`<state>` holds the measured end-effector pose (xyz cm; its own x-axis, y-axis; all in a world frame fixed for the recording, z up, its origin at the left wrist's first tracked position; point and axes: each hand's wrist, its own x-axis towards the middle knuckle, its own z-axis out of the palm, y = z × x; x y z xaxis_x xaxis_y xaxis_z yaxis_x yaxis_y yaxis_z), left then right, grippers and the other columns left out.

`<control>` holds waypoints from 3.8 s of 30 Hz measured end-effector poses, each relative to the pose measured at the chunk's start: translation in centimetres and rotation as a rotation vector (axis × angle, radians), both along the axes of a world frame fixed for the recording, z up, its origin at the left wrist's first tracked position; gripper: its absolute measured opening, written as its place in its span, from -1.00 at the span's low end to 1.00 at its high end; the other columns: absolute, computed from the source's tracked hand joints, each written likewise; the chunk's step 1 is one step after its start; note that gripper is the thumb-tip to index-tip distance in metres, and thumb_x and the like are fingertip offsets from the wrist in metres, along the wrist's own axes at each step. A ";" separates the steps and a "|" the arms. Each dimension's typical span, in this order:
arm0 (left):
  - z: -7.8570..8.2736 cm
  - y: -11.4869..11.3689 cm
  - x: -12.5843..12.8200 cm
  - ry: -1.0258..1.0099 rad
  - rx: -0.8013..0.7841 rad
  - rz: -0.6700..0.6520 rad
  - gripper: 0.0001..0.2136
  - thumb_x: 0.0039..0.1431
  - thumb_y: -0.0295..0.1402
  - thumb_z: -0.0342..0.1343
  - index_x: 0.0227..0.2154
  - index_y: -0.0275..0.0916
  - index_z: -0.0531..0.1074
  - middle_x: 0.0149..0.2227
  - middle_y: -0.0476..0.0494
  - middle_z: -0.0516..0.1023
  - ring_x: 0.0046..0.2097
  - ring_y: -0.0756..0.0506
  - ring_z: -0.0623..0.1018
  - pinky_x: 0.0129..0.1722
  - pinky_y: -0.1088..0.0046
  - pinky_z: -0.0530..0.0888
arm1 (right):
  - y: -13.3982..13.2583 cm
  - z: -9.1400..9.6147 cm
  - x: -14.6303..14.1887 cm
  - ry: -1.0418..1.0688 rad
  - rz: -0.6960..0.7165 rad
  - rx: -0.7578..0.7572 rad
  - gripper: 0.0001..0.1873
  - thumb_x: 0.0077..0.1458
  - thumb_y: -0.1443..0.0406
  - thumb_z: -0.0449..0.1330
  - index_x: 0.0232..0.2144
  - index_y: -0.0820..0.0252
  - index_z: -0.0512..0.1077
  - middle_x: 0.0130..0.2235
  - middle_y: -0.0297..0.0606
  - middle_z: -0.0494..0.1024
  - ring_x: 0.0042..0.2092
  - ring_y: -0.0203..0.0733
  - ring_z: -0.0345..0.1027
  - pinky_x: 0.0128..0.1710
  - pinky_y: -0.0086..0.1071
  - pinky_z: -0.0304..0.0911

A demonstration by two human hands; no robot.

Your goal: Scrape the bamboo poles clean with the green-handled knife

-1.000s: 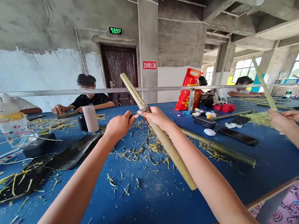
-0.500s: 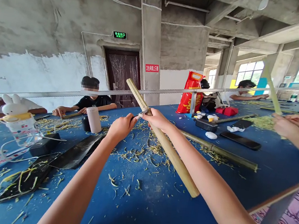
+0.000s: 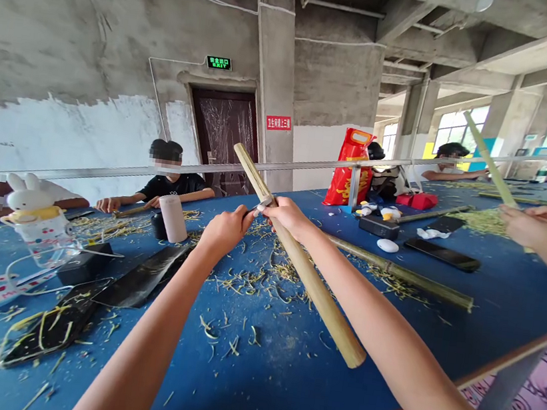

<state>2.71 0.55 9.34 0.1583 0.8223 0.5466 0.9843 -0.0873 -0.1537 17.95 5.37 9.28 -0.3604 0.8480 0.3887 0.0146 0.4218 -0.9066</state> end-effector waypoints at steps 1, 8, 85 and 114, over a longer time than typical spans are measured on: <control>0.0 0.0 0.0 0.003 0.004 0.011 -0.47 0.22 -0.04 -0.47 -0.19 -0.27 0.31 -0.42 -0.28 0.52 -0.34 -0.24 0.54 -0.42 0.38 0.34 | 0.0 -0.1 -0.1 -0.011 -0.033 0.016 -0.85 -0.03 0.26 0.16 -0.42 0.22 0.27 -0.54 -0.38 0.30 -0.56 -0.36 0.19 -0.63 -0.48 0.17; -0.1 -0.2 0.3 0.015 0.013 0.049 -0.45 0.21 -0.02 -0.50 -0.17 -0.27 0.28 -0.39 -0.31 0.52 -0.34 -0.26 0.54 -0.41 0.35 0.37 | 0.1 -0.4 -0.6 -0.063 -0.141 0.071 -0.78 -0.04 0.17 0.16 -0.42 0.18 0.26 -0.51 -0.37 0.35 -0.58 -0.38 0.22 -0.66 -0.51 0.17; 0.6 -0.2 -0.7 0.023 0.002 -0.070 -0.47 0.23 -0.05 -0.49 -0.19 -0.28 0.30 -0.45 -0.24 0.50 -0.37 -0.23 0.53 -0.41 0.38 0.35 | -1.1 0.8 1.1 -0.057 -0.061 0.084 -0.56 -0.17 -0.04 0.24 -0.47 0.21 0.31 -0.56 -0.32 0.36 -0.60 -0.37 0.23 -0.65 -0.46 0.22; -0.6 -0.2 -0.5 -0.032 -0.022 -0.145 -0.52 0.25 -0.09 -0.43 -0.20 -0.28 0.30 -0.43 -0.23 0.51 -0.36 -0.18 0.53 -0.39 0.41 0.32 | -0.6 0.2 1.1 -0.127 -0.071 0.136 -0.56 -0.22 0.00 0.29 -0.43 0.19 0.31 -0.54 -0.32 0.35 -0.57 -0.34 0.23 -0.66 -0.45 0.20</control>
<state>2.23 0.38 8.74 0.2596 0.8040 0.5350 0.9653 -0.2325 -0.1190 19.07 4.78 9.44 -0.3553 0.8154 0.4570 0.1589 0.5345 -0.8301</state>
